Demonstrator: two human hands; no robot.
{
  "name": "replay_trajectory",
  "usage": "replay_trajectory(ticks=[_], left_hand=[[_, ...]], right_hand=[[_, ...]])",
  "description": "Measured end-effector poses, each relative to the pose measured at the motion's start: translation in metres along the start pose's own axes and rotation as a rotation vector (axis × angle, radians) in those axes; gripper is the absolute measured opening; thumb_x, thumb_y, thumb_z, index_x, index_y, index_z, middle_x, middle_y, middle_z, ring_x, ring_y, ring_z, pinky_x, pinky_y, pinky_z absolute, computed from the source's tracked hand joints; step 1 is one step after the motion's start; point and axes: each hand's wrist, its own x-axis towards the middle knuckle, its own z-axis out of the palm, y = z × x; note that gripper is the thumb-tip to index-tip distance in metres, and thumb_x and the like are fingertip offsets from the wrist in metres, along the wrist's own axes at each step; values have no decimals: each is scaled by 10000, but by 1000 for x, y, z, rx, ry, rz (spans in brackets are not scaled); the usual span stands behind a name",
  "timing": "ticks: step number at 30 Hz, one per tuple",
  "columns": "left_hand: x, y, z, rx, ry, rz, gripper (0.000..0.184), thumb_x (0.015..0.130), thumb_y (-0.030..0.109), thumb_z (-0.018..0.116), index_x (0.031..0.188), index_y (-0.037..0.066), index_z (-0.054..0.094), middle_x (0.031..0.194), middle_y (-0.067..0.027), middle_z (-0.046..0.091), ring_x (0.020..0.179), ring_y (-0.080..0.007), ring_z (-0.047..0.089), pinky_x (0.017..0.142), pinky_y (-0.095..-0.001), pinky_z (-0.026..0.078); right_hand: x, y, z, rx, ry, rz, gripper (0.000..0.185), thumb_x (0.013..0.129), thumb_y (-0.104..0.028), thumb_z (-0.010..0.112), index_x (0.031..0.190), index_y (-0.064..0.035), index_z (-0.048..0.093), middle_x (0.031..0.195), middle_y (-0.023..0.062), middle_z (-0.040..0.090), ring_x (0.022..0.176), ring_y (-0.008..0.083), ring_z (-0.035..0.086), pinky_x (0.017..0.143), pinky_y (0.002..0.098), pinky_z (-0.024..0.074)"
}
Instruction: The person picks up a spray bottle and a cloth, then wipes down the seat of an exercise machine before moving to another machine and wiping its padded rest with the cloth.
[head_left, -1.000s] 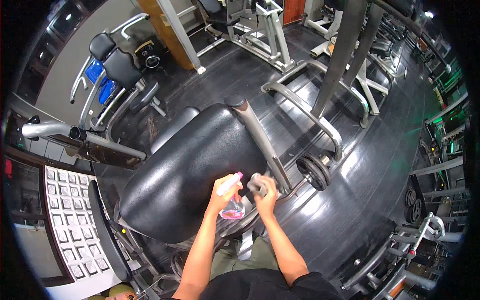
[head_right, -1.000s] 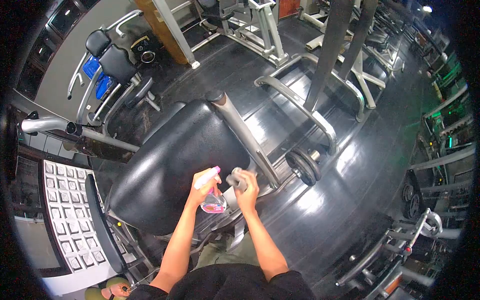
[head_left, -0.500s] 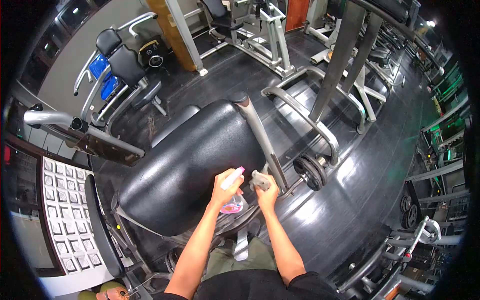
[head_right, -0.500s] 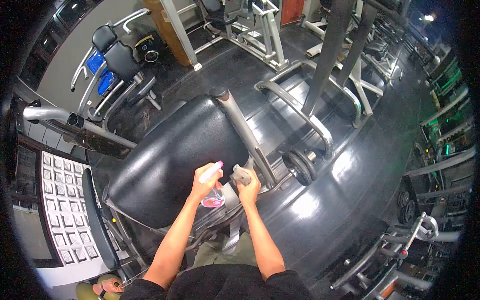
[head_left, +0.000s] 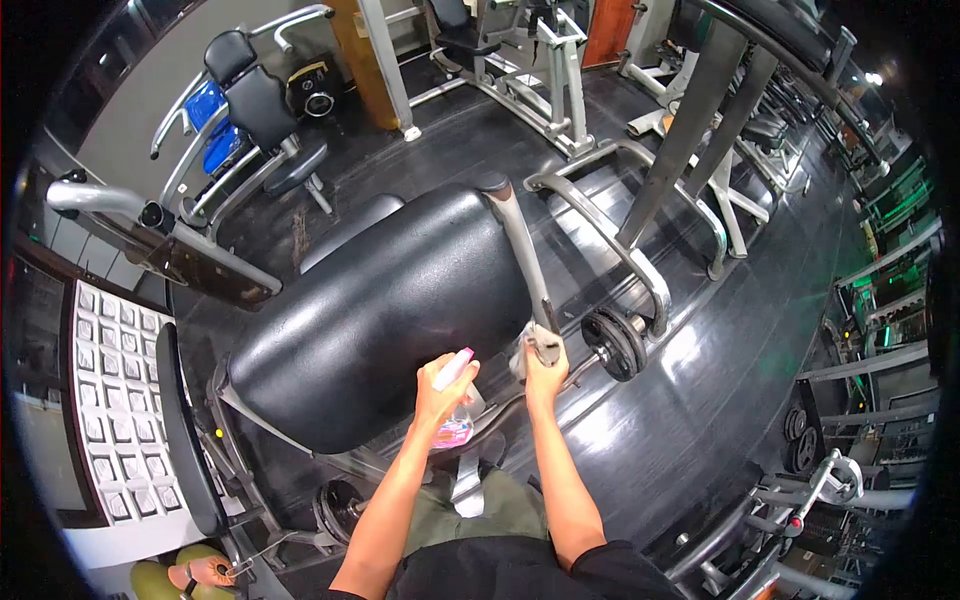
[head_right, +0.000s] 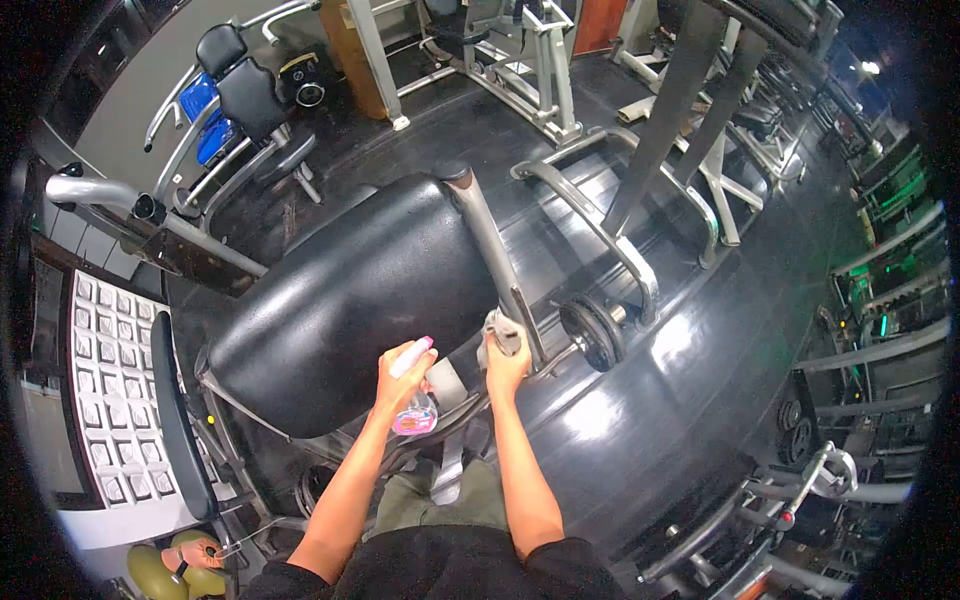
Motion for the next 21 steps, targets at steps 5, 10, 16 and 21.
replay_trajectory(ticks=[5,10,16,21], left_hand=[[-12,4,-17,2,34,-11,212,892,161,717,795,-15,650,624,-51,617,485,-134,628,467,-281,490],[-24,-6,-35,-45,52,-17,158,887,110,703,824,-23,644,657,-59,628,487,-138,629,478,-282,505],[-30,-10,-44,-41,16,-23,154,888,98,698,799,-6,628,651,-41,610,494,-127,623,488,-277,514],[-32,-6,-46,-72,50,-25,157,893,84,680,783,2,605,655,-30,583,501,-117,617,496,-279,522]], right_hand=[[-10,11,39,-192,45,-280,335,721,-1,802,1021,-11,655,1040,124,639,1005,317,626,901,402,487],[-39,17,12,-201,-261,-356,422,634,95,695,1037,-30,693,1080,130,657,1053,319,646,945,387,497],[3,7,20,-233,-18,-257,313,711,63,738,1007,-19,680,1031,120,673,984,307,664,884,385,506],[-25,10,27,-267,-57,-289,320,699,43,767,997,-29,676,1013,120,674,977,306,664,880,382,508]])
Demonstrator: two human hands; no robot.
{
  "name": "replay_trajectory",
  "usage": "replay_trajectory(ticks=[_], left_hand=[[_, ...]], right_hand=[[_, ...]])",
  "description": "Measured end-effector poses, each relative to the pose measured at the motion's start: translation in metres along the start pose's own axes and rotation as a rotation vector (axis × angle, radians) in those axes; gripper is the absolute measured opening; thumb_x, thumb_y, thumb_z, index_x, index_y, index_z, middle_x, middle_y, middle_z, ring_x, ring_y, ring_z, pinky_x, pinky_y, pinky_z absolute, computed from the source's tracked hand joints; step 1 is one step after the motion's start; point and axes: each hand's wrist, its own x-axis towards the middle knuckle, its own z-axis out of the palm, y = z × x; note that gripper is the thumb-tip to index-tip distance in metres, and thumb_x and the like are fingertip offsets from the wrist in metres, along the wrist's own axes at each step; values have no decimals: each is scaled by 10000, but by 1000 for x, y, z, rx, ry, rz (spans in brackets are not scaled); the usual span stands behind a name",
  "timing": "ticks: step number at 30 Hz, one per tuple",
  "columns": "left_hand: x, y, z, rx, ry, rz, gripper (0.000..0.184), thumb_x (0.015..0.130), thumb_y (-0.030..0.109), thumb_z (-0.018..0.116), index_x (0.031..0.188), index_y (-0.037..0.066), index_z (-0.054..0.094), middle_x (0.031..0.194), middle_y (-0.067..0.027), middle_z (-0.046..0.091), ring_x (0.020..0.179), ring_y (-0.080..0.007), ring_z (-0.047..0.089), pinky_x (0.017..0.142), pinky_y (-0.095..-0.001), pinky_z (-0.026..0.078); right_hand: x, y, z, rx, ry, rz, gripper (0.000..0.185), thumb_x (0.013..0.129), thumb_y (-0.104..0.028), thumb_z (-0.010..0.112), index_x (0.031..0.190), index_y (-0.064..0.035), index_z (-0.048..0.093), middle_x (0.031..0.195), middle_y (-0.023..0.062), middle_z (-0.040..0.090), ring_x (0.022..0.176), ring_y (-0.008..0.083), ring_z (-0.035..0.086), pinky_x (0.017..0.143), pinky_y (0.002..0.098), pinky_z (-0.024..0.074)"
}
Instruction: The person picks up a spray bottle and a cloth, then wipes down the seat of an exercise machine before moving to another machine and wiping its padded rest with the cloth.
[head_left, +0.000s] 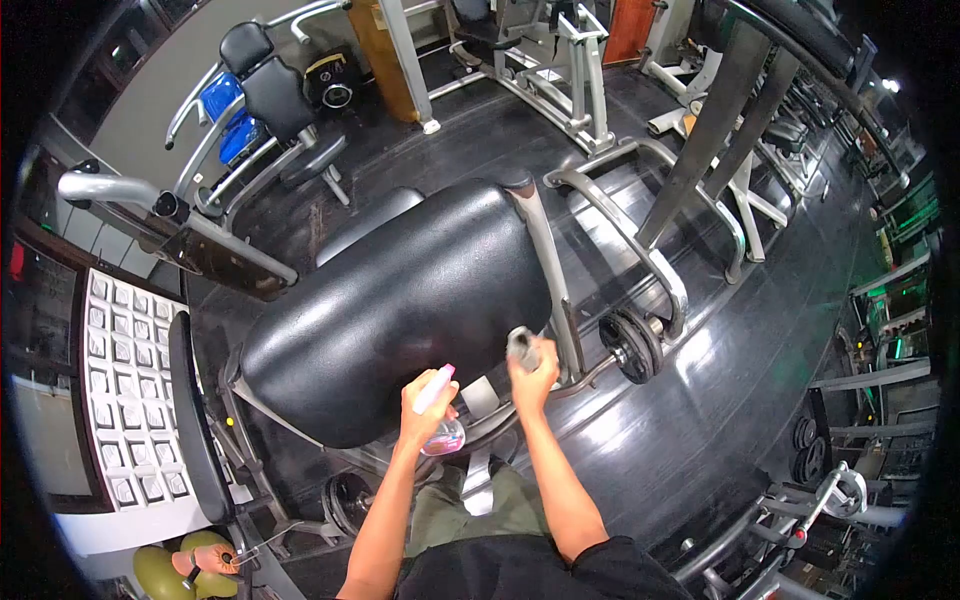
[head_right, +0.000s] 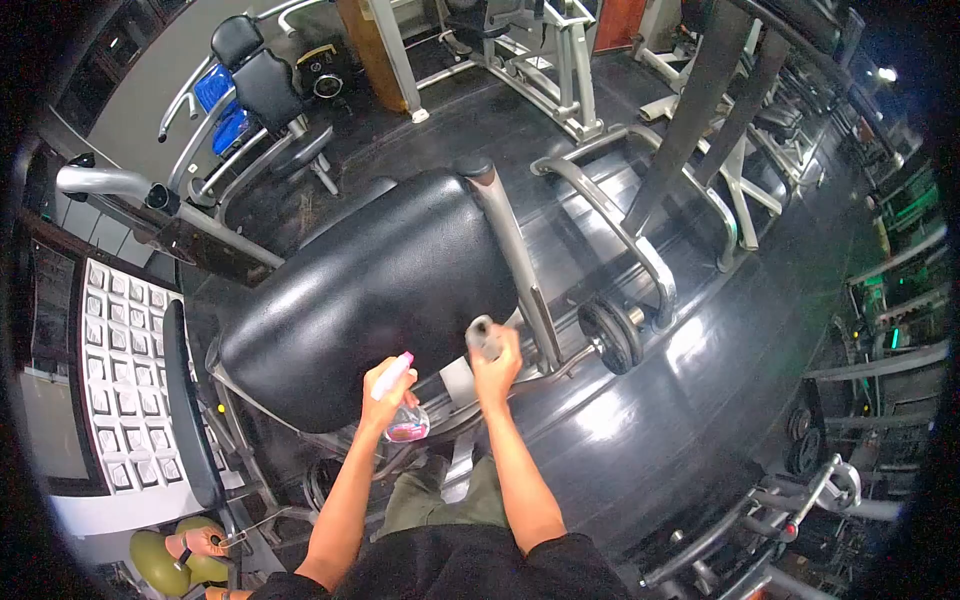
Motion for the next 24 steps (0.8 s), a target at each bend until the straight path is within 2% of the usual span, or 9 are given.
replay_trajectory(ticks=[3,5,8,12,15,17,20,23,24], left_hand=[[0,-8,-6,-17,-28,-9,136,892,110,693,889,-6,621,717,-50,617,507,-156,631,497,-297,513],[-3,-12,-10,1,-32,4,140,892,116,695,892,-3,622,711,-48,614,505,-156,630,495,-296,508],[-9,-7,-14,27,-40,-19,128,894,105,688,862,-1,622,692,-40,602,507,-139,624,506,-292,520],[-19,-7,-18,24,-29,-64,135,899,98,685,837,-5,622,687,-42,602,518,-126,625,518,-288,527],[-23,-14,-19,21,-21,-53,140,904,96,688,833,-5,619,679,-39,599,520,-128,624,515,-288,520],[-26,-17,-19,19,-9,-53,142,904,90,690,826,-1,614,673,-38,597,519,-127,624,517,-290,525],[-29,-16,-21,-3,-1,-87,145,907,88,691,822,4,608,672,-36,597,517,-126,623,520,-289,532],[-31,-19,-26,32,4,-60,147,911,90,688,822,8,604,663,-35,594,514,-123,621,524,-289,539],[-31,-19,-28,31,11,-60,147,911,90,688,822,8,604,663,-35,594,514,-123,621,524,-289,539]], right_hand=[[-25,0,-8,77,-267,-127,402,613,56,739,1002,-17,672,1015,123,666,998,310,660,898,375,508],[-18,3,-18,103,-327,-48,425,594,81,712,1006,-20,688,1023,131,670,1001,316,665,899,374,513],[12,9,-26,14,-259,-126,395,612,77,712,994,-22,692,1017,132,670,978,307,669,877,372,519],[23,-9,-15,28,-125,-27,301,714,45,792,988,-29,693,1016,115,668,955,286,667,838,365,515],[-3,-17,-1,41,-86,-80,355,672,67,788,998,-34,691,1028,113,668,977,286,665,852,367,514],[-25,-12,2,94,-203,-85,429,593,93,741,996,-48,697,1038,114,667,1008,306,663,899,376,517],[-41,-7,-9,20,-521,-214,399,599,75,718,977,-53,704,1036,116,675,1013,308,669,899,388,536],[-20,2,-20,17,-517,-213,400,601,76,720,980,-52,705,1023,114,676,999,305,674,884,384,543],[-11,0,-23,-24,-446,-203,414,604,81,728,997,-50,703,1023,113,676,991,308,676,881,383,543]])
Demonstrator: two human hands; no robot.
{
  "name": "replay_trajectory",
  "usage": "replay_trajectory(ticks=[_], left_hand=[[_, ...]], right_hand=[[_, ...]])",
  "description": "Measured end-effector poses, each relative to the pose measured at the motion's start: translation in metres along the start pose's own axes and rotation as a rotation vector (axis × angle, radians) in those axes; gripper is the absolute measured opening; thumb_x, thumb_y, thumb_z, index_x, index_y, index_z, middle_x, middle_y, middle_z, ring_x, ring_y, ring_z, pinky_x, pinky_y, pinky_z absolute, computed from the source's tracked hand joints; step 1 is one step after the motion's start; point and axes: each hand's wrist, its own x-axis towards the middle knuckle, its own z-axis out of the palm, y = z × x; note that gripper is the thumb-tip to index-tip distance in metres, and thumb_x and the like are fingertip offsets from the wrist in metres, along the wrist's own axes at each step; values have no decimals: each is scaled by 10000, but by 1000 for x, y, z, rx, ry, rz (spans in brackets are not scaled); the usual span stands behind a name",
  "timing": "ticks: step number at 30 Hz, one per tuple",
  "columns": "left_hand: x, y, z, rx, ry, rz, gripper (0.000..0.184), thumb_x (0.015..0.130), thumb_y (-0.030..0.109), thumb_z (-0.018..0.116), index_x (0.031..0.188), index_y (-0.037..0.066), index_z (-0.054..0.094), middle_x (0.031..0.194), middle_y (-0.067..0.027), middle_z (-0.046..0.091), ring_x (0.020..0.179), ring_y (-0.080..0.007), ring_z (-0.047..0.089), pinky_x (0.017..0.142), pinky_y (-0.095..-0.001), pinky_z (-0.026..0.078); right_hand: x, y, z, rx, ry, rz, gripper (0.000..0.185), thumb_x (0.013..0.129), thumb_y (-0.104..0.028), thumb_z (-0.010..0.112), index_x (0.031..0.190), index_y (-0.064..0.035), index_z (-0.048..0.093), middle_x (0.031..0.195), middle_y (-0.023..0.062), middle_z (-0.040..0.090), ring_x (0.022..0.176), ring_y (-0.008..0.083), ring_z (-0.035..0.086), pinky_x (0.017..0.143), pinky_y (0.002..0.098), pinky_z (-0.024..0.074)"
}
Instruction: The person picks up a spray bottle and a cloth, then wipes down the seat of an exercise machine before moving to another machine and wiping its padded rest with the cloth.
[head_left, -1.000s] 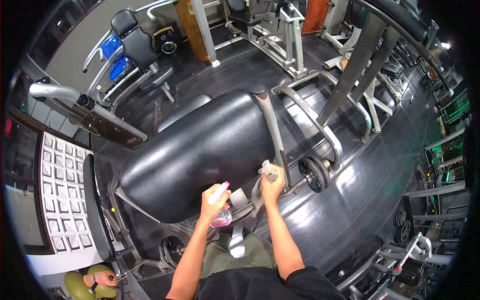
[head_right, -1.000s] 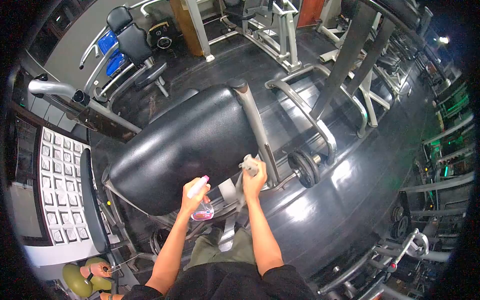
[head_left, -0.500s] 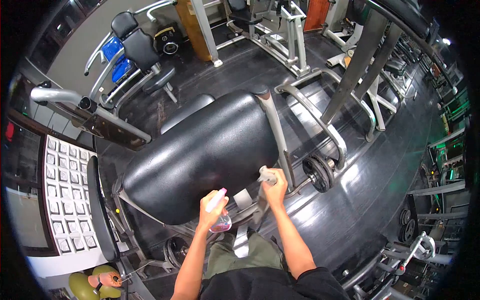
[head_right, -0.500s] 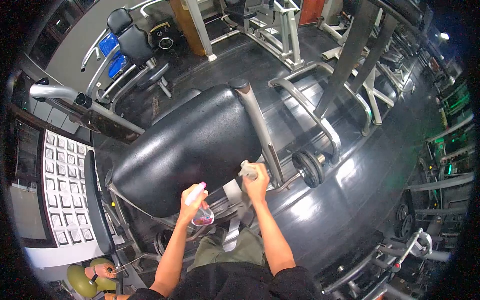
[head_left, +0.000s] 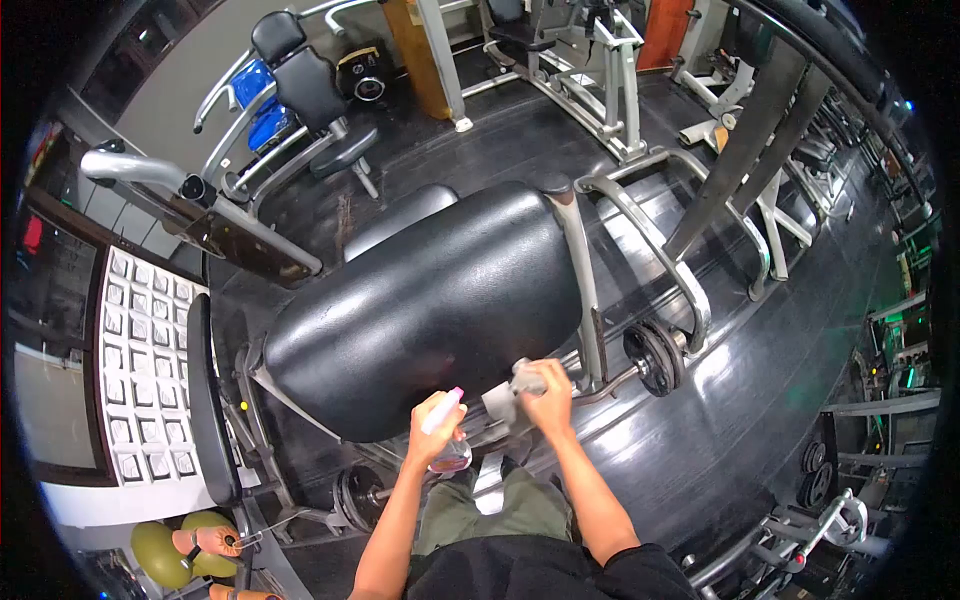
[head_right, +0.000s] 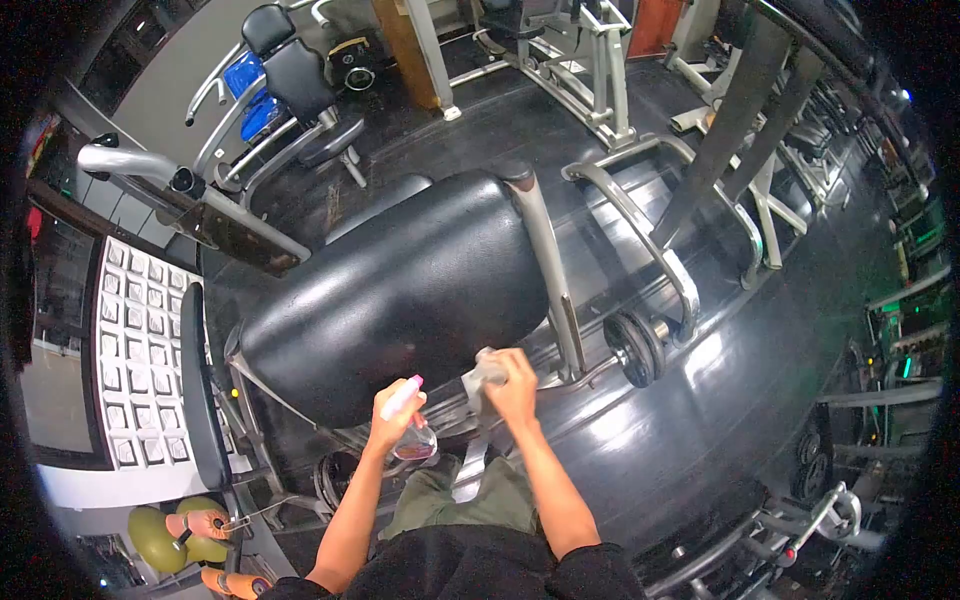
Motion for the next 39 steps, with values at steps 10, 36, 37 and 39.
replay_trajectory(ticks=[10,36,37,39], left_hand=[[-6,-6,-6,-48,38,25,137,918,75,677,826,7,603,667,-35,599,508,-124,618,516,-291,536],[-21,-16,-16,-67,63,37,154,912,93,711,829,13,609,686,-24,590,523,-114,627,508,-279,519],[-22,-18,-18,-72,75,37,154,912,93,711,829,13,609,686,-24,590,523,-114,627,508,-279,519],[-23,-21,-20,-94,70,56,155,915,89,706,826,13,605,683,-21,587,518,-113,625,503,-278,516]], right_hand=[[-23,-34,39,80,82,78,400,624,76,753,996,-35,659,1069,134,639,1017,328,647,886,392,516],[-9,-23,24,-30,-43,-51,392,613,29,785,977,-59,671,1025,116,643,974,327,649,862,404,530],[-3,-23,22,-33,51,-15,375,622,28,797,963,-51,664,1020,121,642,965,331,648,852,406,524],[6,-24,23,-33,101,15,350,648,13,816,947,-33,641,1012,125,640,948,333,645,834,406,512]])
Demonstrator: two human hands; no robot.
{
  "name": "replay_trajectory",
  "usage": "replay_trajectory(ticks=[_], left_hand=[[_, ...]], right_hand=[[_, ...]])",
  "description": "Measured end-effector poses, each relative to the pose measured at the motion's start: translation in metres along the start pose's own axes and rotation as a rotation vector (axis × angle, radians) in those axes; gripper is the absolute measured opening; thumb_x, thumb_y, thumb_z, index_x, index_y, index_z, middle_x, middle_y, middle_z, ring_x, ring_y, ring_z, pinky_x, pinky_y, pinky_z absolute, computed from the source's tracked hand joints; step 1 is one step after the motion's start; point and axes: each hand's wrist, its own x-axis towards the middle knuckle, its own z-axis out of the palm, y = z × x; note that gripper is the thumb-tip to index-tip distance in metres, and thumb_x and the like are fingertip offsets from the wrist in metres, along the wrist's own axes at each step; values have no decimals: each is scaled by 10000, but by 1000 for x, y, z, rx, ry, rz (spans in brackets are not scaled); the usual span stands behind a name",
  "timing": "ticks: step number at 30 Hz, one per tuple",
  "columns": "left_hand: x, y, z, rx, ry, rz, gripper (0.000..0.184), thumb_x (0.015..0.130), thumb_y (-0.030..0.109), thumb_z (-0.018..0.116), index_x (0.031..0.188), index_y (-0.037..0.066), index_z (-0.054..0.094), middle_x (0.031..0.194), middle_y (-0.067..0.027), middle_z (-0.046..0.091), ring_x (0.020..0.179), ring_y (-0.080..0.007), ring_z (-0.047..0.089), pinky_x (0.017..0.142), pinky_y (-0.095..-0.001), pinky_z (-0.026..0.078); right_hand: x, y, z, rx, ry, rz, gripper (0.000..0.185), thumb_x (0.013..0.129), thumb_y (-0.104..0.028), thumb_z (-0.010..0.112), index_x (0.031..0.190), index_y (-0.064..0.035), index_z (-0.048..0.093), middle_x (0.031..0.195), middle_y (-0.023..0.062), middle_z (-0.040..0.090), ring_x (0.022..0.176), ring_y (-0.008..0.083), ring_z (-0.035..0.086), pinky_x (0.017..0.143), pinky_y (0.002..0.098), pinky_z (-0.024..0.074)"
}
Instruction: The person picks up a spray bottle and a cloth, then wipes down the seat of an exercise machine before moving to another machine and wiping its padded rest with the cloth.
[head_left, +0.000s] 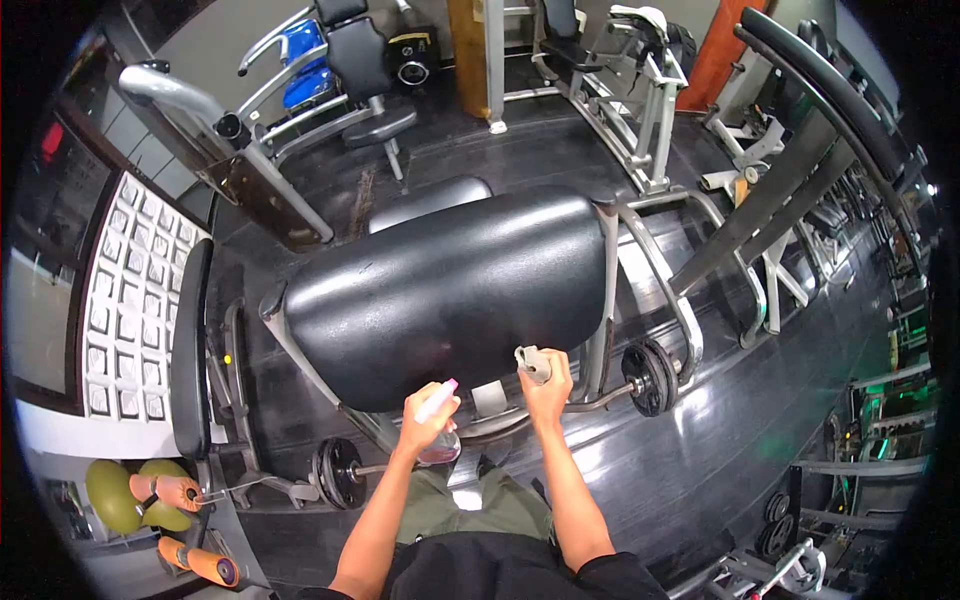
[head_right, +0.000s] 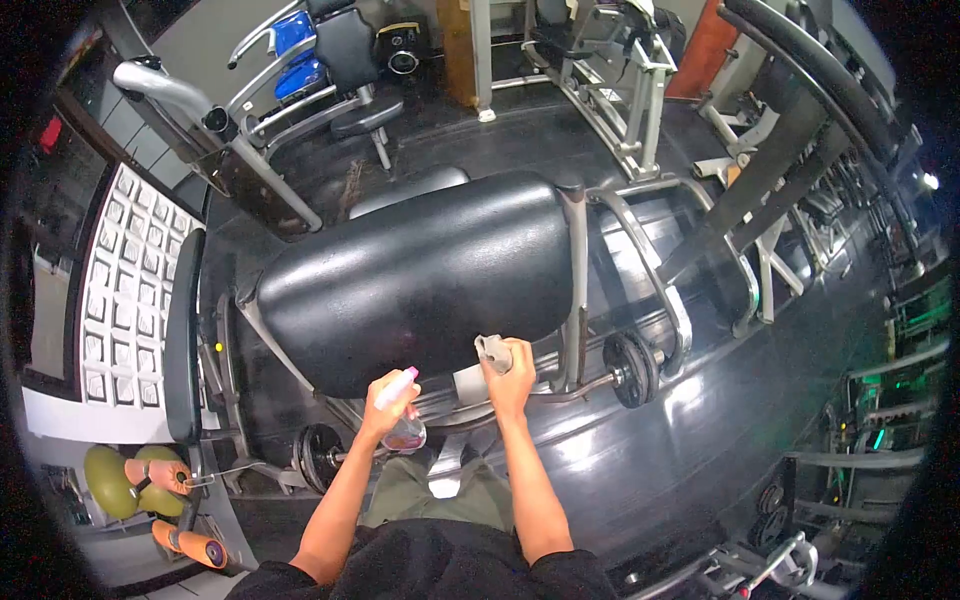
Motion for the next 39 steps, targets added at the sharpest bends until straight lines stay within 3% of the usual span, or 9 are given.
replay_trajectory(ticks=[4,9,19,24,26,29,32,36,39], left_hand=[[-2,-5,-1,8,36,13,154,916,89,706,826,13,606,680,-19,583,514,-113,624,498,-278,513],[-7,-6,-1,12,44,4,150,917,88,703,826,11,610,677,-24,588,509,-115,623,488,-278,507],[-6,-10,1,16,159,-87,203,909,125,720,801,-8,610,626,-37,606,470,-120,622,433,-264,486],[-13,-25,-18,-57,149,15,149,905,100,717,837,-1,632,637,-33,609,481,-115,619,449,-266,493],[-17,-26,-30,-95,123,7,133,905,92,715,847,1,637,644,-34,612,485,-113,616,457,-268,497],[-26,-13,-45,-101,91,14,146,907,74,706,814,12,612,660,-31,600,492,-108,600,479,-268,498],[-33,-19,-65,-45,43,18,159,912,79,702,804,19,602,652,-19,583,495,-104,596,481,-268,490],[-42,-20,-92,-58,29,1,107,906,75,684,862,17,607,667,-36,613,505,-146,631,469,-271,457],[-47,-18,-107,-48,3,7,103,909,85,678,887,8,613,670,-43,616,510,-148,632,479,-270,462]], right_hand=[[-23,-11,25,29,28,-8,371,643,8,823,955,-33,626,1046,126,623,991,341,631,862,407,504],[-60,-12,39,64,-330,-105,412,595,25,802,973,-53,658,1042,115,652,1029,326,649,872,410,528],[-23,-5,-1,75,15,45,257,669,29,768,885,-17,638,963,117,654,914,282,646,837,379,504],[-39,-35,48,79,89,42,298,692,7,811,925,-21,627,1014,135,629,957,321,627,845,406,494],[-59,-48,68,97,85,29,328,653,45,785,932,-27,629,1039,138,630,988,328,629,873,404,496],[-93,-44,82,95,-203,-59,436,563,71,732,976,-48,666,1049,137,647,1051,335,632,927,410,500],[-93,-44,72,80,-189,-53,432,566,72,730,977,-50,676,1047,131,650,1043,339,630,917,415,503],[-66,-36,63,51,164,86,333,656,36,770,961,-34,658,1020,127,651,994,320,639,895,387,498],[-69,-47,80,61,266,172,306,706,5,794,978,-23,657,1051,128,660,1001,315,641,907,389,495]])
